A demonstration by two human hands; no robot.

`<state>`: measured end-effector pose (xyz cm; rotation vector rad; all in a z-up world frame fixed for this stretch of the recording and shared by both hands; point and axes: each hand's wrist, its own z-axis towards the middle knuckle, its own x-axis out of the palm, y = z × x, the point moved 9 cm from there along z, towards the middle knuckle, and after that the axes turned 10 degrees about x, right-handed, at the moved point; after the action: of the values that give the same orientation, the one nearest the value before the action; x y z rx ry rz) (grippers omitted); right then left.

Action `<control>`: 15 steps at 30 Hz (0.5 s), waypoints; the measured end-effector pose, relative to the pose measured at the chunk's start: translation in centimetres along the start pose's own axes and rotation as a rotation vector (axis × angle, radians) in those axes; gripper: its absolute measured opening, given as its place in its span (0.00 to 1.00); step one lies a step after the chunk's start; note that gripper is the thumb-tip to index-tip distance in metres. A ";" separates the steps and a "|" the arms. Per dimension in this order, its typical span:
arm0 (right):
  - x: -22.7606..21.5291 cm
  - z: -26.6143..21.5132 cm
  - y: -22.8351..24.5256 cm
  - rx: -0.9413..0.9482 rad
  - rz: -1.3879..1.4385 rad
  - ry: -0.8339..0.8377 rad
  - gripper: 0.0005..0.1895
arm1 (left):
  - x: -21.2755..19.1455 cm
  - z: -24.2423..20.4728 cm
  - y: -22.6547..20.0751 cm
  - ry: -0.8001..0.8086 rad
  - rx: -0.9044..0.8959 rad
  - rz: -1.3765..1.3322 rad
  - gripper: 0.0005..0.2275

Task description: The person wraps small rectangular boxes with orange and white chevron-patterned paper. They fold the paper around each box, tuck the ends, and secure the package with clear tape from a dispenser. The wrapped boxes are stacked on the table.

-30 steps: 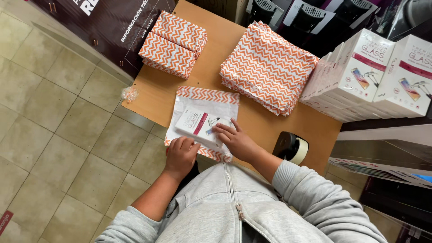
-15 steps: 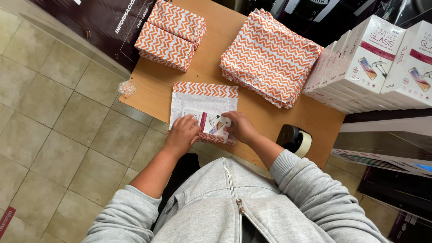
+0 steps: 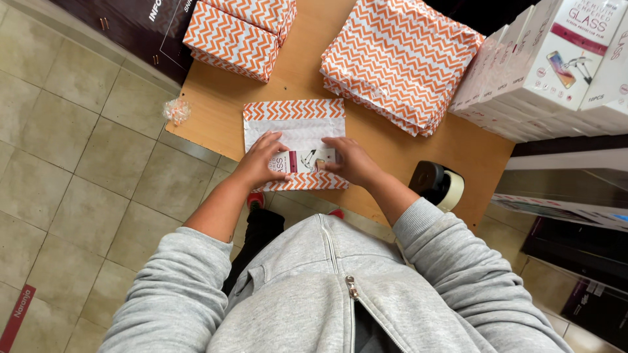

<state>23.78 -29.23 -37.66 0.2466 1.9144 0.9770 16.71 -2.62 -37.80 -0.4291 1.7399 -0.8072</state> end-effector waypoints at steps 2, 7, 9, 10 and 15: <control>-0.4 -0.9 1.1 -0.052 -0.019 -0.003 0.49 | -0.3 0.2 0.5 0.030 0.017 0.001 0.39; -0.7 -1.8 1.9 -0.118 -0.010 -0.016 0.53 | -2.1 0.8 -0.4 0.152 0.079 0.000 0.37; -1.3 -2.4 2.7 -0.130 0.034 -0.018 0.53 | -2.2 1.1 -0.9 0.202 0.129 -0.019 0.38; -1.5 -2.3 2.9 -0.121 0.034 -0.023 0.53 | -2.3 1.3 -0.7 0.210 0.135 -0.021 0.38; -1.3 -2.6 1.9 0.064 0.106 0.030 0.56 | -1.3 1.8 0.5 0.203 0.169 -0.010 0.40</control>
<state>21.93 -30.07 -34.80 0.3766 1.9786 0.9944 18.87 -1.91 -37.51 -0.2486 1.8386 -1.0249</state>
